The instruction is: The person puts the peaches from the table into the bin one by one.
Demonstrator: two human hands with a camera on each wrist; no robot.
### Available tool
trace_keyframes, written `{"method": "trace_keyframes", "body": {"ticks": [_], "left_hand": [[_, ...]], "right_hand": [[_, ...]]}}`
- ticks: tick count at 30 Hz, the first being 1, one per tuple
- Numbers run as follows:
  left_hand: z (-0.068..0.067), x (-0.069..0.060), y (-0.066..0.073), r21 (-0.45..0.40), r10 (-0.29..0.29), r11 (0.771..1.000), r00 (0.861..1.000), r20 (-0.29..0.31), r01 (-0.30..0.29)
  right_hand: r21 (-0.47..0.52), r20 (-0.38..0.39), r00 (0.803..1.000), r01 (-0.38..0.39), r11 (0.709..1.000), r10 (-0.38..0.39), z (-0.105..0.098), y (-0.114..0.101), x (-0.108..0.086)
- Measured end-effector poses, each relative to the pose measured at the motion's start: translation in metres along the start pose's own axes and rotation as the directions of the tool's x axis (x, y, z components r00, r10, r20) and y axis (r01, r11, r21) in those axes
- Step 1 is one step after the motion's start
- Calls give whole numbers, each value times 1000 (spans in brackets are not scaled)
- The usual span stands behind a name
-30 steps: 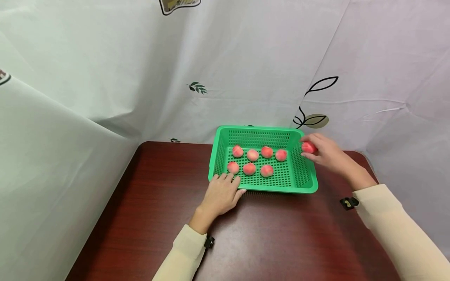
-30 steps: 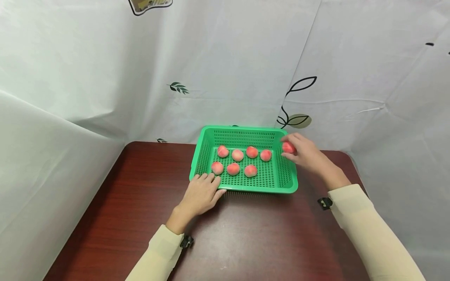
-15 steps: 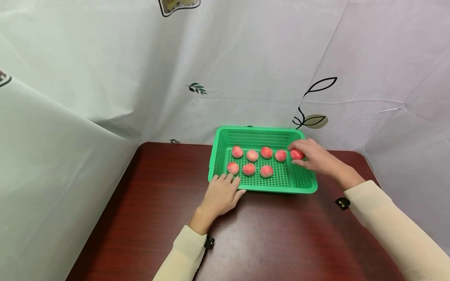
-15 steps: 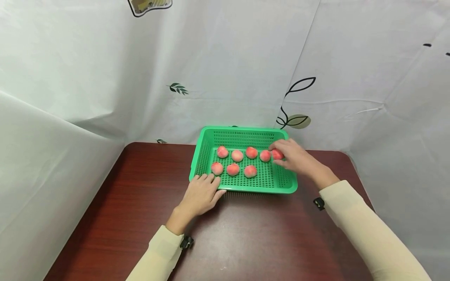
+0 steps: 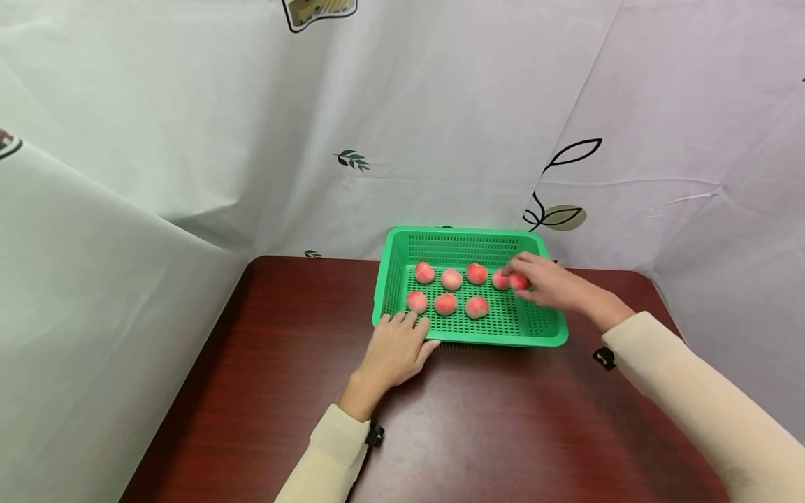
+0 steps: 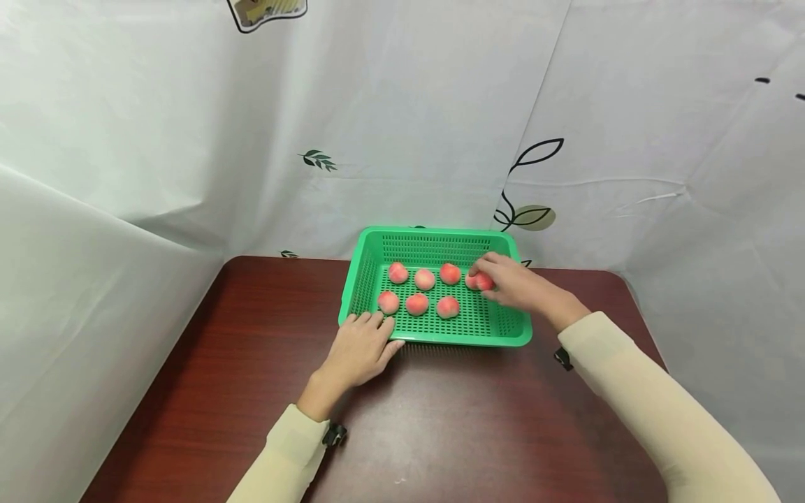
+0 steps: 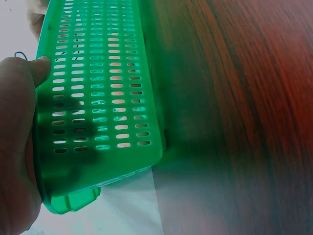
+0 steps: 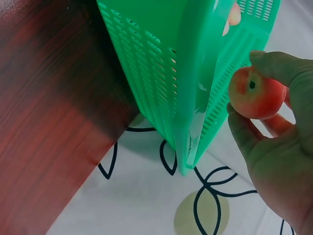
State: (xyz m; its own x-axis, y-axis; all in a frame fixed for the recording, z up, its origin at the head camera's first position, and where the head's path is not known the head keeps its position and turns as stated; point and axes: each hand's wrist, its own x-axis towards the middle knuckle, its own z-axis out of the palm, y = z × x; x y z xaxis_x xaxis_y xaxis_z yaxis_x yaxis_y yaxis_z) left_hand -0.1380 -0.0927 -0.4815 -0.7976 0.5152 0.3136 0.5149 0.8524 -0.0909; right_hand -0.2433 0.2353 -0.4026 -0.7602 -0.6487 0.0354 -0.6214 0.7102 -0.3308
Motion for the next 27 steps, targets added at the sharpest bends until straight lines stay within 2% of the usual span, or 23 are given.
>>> {"method": "trace_keyframes", "body": {"ticks": [5,11,23,27], "left_hand": [[0,0,0,-2,0,1000,1000,-3,0],[-1,0,0,-3,-2,1000,1000,5,2],[0,0,-1,-13,0,1000,1000,-1,0],[0,0,-1,-14,0,1000,1000,-14,0]], "right_hand": [[-20,19,1000,10,1000,-10,1,-1,8],[-17,95,995,14,1000,-12,5,-2,19],[-36,233,971,67,997,-57,16,-1,37],[-24,268,962,58,998,-50,21,-1,40]]}}
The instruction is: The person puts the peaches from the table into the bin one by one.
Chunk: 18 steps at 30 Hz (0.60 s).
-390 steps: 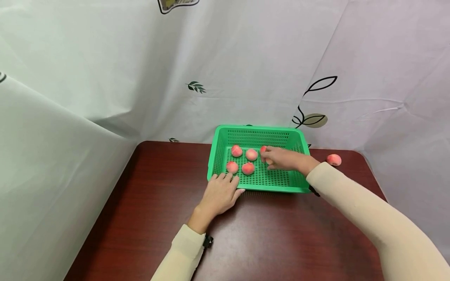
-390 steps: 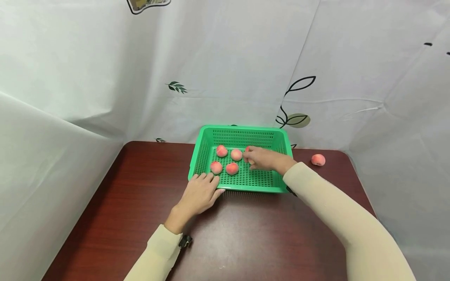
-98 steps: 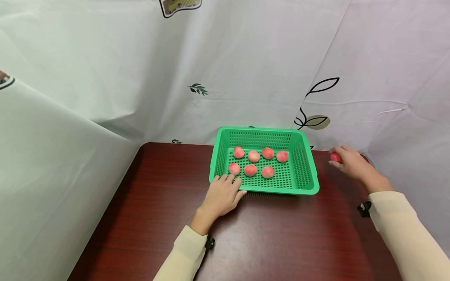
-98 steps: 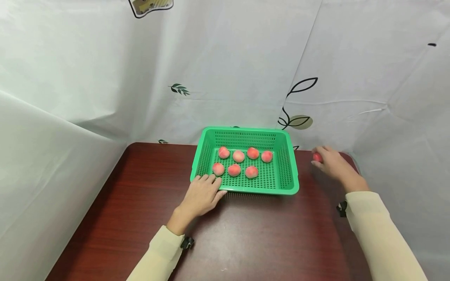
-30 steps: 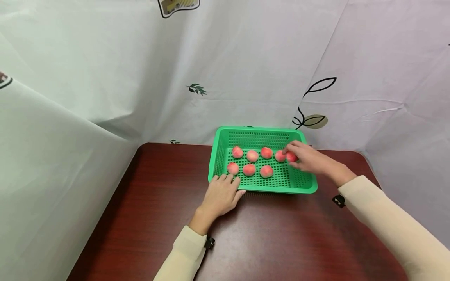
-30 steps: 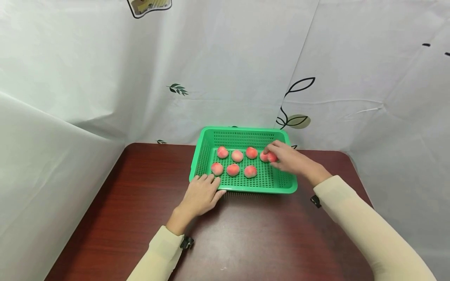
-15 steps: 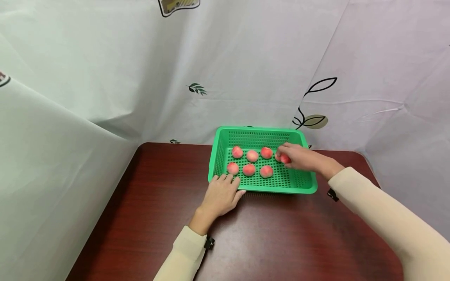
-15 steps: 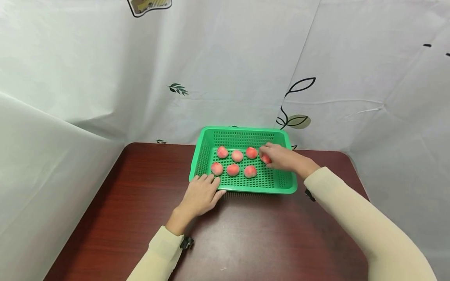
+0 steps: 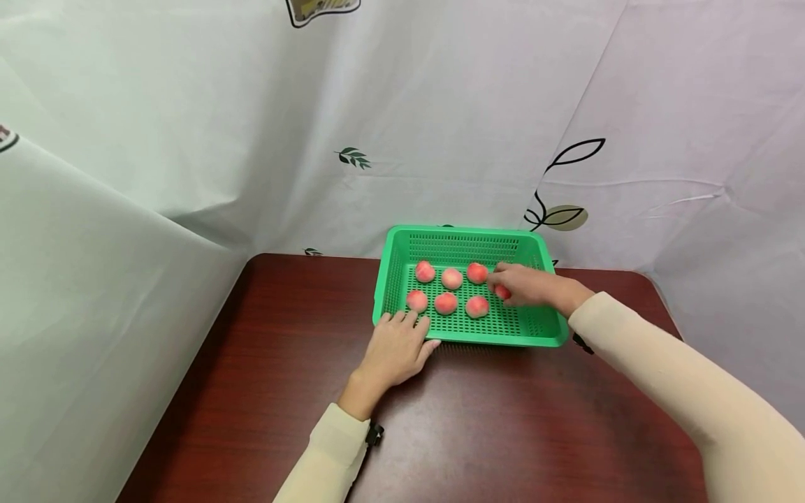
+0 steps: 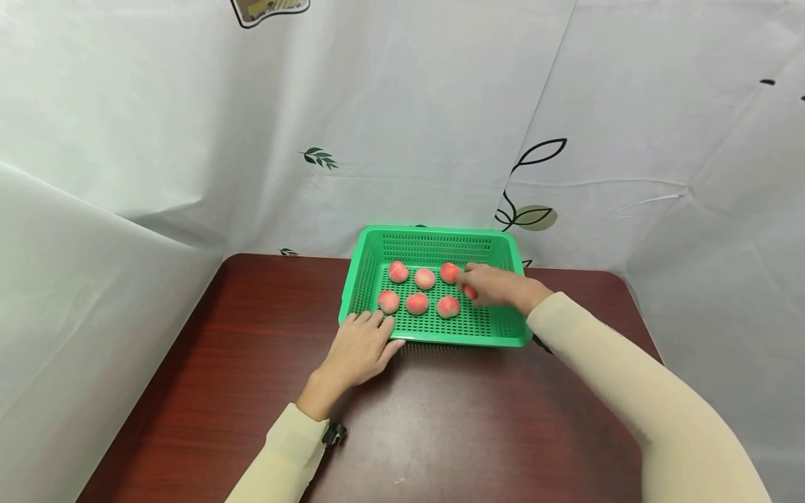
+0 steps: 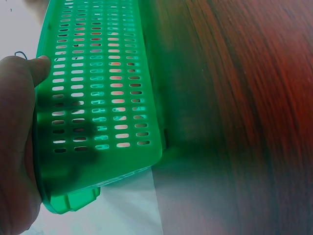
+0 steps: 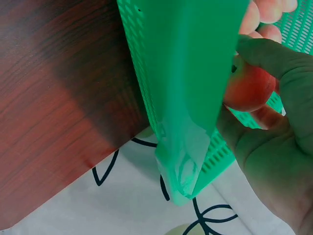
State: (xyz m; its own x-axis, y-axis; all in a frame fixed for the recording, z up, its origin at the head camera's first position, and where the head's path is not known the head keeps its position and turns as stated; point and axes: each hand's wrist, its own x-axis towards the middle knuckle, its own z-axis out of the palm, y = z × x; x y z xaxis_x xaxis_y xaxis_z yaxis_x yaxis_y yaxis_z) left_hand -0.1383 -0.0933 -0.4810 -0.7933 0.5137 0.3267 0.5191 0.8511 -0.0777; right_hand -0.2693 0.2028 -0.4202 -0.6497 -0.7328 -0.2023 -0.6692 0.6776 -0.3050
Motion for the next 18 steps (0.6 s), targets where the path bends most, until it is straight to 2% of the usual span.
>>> {"method": "trace_keyframes", "body": {"ticks": [6,15,18], "left_hand": [[1,0,0,6,-2,1000,1000,-4,2],[-1,0,0,9,-2,1000,1000,2,2],[-1,0,0,4,-3,1000,1000,-4,3]], "right_hand": [[-13,59,997,-44,999,45,5,3,3],[-54,101,995,5,999,1,9,6,8],[-48,135,991,0,999,7,9,4,10]]}}
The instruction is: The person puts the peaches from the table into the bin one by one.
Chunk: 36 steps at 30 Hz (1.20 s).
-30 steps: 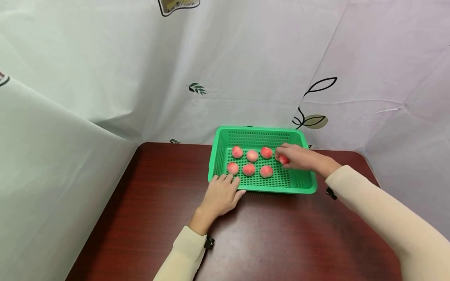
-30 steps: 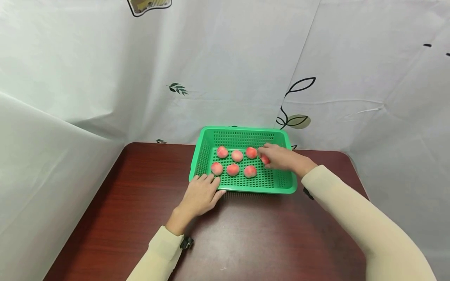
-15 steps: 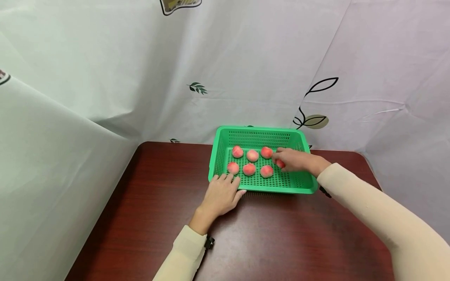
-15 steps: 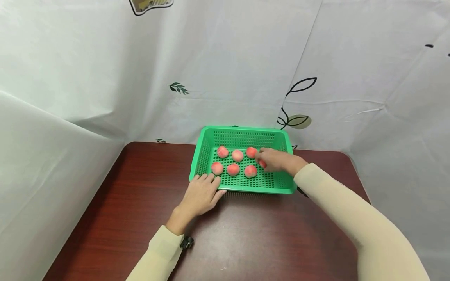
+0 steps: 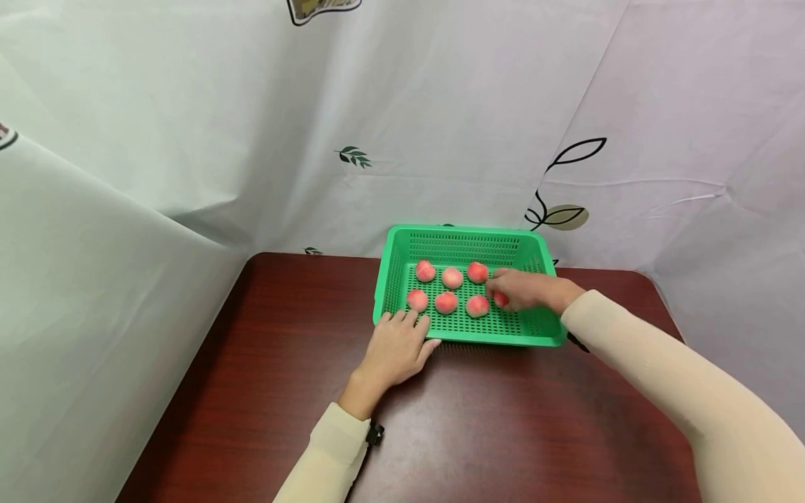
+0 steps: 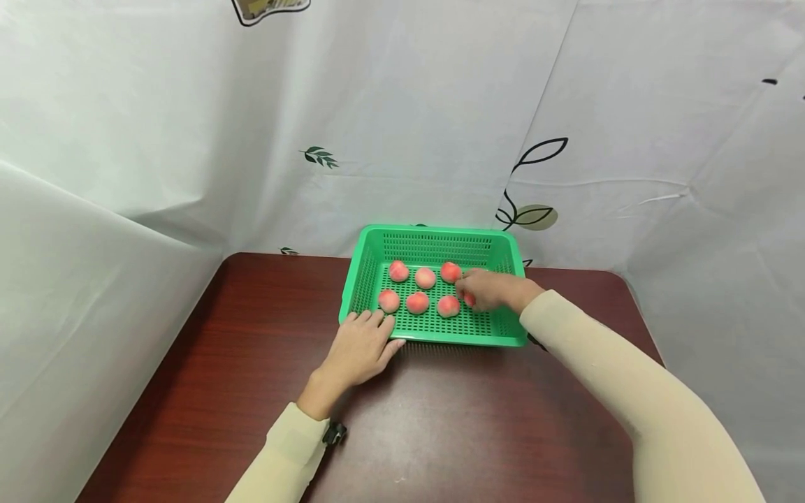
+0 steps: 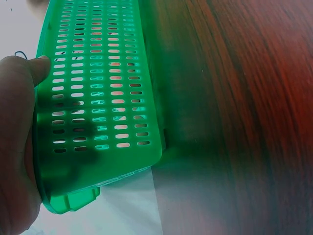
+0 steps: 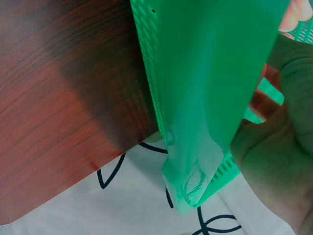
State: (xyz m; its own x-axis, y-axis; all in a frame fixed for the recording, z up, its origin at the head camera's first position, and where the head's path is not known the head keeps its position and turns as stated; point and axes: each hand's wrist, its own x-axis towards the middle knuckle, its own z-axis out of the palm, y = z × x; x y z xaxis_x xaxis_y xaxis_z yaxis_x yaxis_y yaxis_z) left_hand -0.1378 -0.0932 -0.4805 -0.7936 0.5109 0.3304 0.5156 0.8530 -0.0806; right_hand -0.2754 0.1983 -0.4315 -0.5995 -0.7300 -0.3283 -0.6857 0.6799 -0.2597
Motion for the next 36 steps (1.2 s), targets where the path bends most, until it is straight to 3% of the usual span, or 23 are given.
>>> {"method": "trace_keyframes", "body": {"ticks": [7,21,36], "left_hand": [[-1,1,0,-21,-12,1000,1000,19,13],[0,0,1,-38,-18,999,1000,18,18],[1,0,0,-29,-15,999,1000,15,15]], "right_hand": [[21,123,990,-74,997,71,-2,-3,7],[-85,205,968,-130,988,145,-7,-10,19],[-161,309,910,-234,959,275,-10,-21,31]]}}
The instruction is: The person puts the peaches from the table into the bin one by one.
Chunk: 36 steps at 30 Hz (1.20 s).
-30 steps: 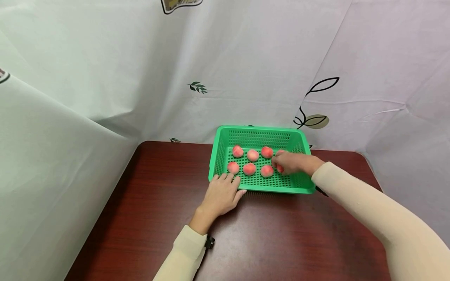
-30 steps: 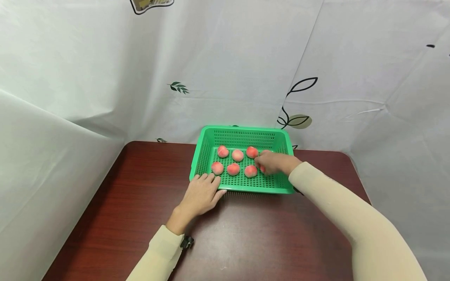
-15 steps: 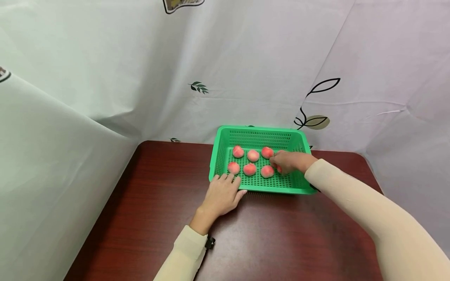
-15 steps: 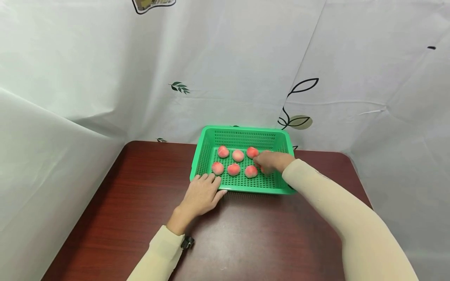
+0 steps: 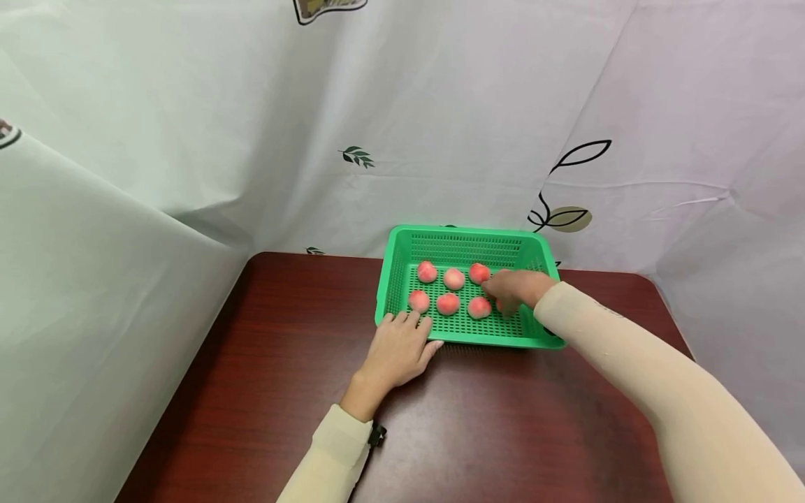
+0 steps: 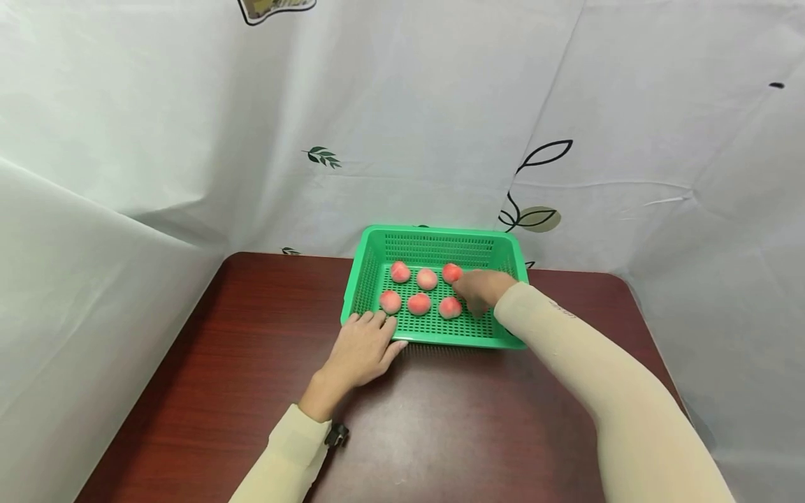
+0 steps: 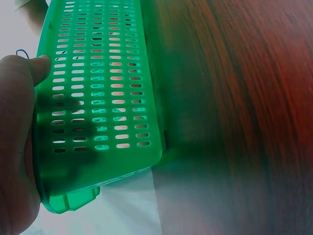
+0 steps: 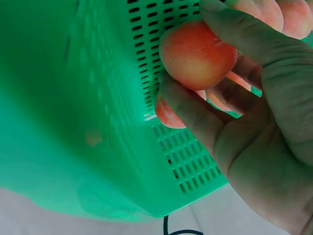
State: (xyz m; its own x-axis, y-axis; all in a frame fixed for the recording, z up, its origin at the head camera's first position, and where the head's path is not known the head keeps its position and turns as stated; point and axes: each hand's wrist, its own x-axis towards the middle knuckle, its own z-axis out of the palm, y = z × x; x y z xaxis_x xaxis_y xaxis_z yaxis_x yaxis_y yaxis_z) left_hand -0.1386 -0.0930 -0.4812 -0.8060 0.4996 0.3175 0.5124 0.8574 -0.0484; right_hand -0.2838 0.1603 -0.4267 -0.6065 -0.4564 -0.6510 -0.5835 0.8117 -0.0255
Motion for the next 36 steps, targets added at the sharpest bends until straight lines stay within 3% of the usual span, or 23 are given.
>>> {"method": "trace_keyframes", "body": {"ticks": [7,12,25,36], "left_hand": [[0,0,1,17,2,1000,1000,-6,-2],[0,0,1,19,6,1000,1000,-9,-6],[0,0,0,14,3,1000,1000,14,-3],[1,-1,0,16,18,1000,1000,-19,-17]], "right_hand": [[-23,24,999,-38,999,38,1,-3,5],[-54,26,999,-24,998,25,3,-3,7],[20,31,999,-39,999,39,3,-2,4],[49,25,999,-50,998,49,1,-2,-1]]}}
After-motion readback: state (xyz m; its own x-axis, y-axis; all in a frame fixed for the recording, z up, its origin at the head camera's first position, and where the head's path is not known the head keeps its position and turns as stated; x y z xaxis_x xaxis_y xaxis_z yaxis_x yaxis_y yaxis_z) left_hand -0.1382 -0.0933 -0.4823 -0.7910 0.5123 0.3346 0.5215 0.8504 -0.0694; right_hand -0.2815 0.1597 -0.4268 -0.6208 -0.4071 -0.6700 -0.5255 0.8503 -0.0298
